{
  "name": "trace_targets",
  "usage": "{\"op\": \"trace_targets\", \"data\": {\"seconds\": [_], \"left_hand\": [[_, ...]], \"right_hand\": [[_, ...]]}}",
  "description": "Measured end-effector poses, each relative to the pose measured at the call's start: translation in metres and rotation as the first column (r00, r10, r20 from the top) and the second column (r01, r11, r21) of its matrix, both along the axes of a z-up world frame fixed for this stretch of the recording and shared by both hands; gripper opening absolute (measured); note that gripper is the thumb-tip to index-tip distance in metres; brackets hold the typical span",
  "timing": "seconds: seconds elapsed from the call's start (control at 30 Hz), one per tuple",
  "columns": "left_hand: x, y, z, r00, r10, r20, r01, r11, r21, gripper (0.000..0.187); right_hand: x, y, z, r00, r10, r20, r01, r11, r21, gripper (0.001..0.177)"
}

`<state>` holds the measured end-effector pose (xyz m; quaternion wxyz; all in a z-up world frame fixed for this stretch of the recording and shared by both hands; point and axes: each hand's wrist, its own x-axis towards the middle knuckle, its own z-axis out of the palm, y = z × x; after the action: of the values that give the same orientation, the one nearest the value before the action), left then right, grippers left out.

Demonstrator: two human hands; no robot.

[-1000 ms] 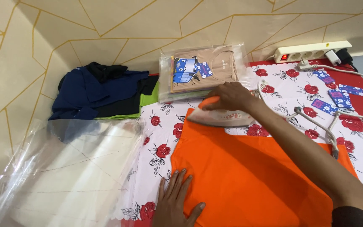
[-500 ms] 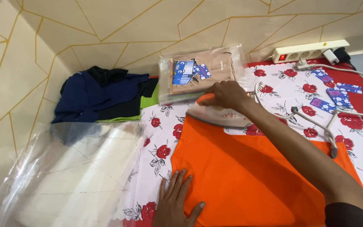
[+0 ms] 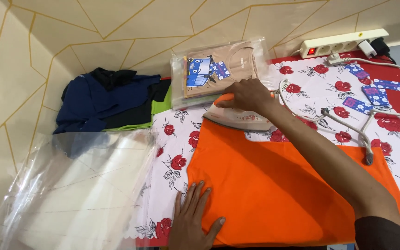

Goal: Ironing an orange t-shirt on an ironing board and then folding it neatly.

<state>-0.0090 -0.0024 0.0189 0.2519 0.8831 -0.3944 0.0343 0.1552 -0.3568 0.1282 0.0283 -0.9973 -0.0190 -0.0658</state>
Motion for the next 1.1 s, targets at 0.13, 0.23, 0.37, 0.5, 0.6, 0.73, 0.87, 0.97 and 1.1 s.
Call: {"op": "trace_targets", "data": {"seconds": [0.13, 0.23, 0.37, 0.5, 0.6, 0.73, 0.87, 0.97, 1.1], "left_hand": [[0.000, 0.000, 0.001, 1.000, 0.003, -0.012, -0.003, 1.000, 0.010, 0.078], [0.003, -0.001, -0.009, 0.999, 0.021, 0.043, -0.022, 1.000, 0.004, 0.078], [0.005, -0.001, -0.012, 0.998, 0.010, 0.054, -0.012, 1.000, 0.027, 0.078], [0.006, -0.001, -0.014, 0.999, 0.011, 0.047, -0.012, 1.000, 0.023, 0.077], [0.007, -0.002, -0.017, 0.997, 0.009, 0.071, -0.010, 1.000, 0.016, 0.076], [0.006, 0.000, -0.016, 0.998, -0.001, 0.056, -0.001, 1.000, 0.026, 0.077], [0.005, 0.000, -0.015, 0.998, 0.005, 0.064, -0.007, 1.000, 0.029, 0.078], [0.006, 0.000, -0.015, 0.998, 0.003, 0.062, -0.005, 1.000, 0.031, 0.078], [0.004, 0.000, -0.012, 0.998, 0.013, 0.065, -0.013, 1.000, 0.006, 0.078]], "right_hand": [[-0.011, 0.002, 0.015, 0.998, -0.015, -0.057, 0.018, 0.998, 0.054, 0.058], [-0.017, 0.006, 0.023, 0.997, -0.004, -0.083, 0.014, 0.993, 0.117, 0.055], [-0.017, 0.007, 0.028, 0.994, 0.013, -0.109, 0.003, 0.990, 0.138, 0.054], [-0.027, 0.011, 0.040, 0.993, -0.005, -0.115, 0.028, 0.979, 0.203, 0.051], [-0.039, 0.020, 0.058, 0.994, 0.027, -0.105, -0.002, 0.973, 0.230, 0.049], [-0.043, 0.035, 0.059, 0.982, 0.152, -0.109, -0.130, 0.974, 0.186, 0.047], [-0.042, 0.045, 0.047, 0.966, 0.216, -0.143, -0.172, 0.947, 0.271, 0.041], [-0.037, 0.048, 0.040, 0.958, 0.165, -0.237, -0.118, 0.973, 0.197, 0.048], [-0.023, 0.042, 0.010, 0.994, 0.100, -0.041, -0.095, 0.989, 0.110, 0.043]]}}
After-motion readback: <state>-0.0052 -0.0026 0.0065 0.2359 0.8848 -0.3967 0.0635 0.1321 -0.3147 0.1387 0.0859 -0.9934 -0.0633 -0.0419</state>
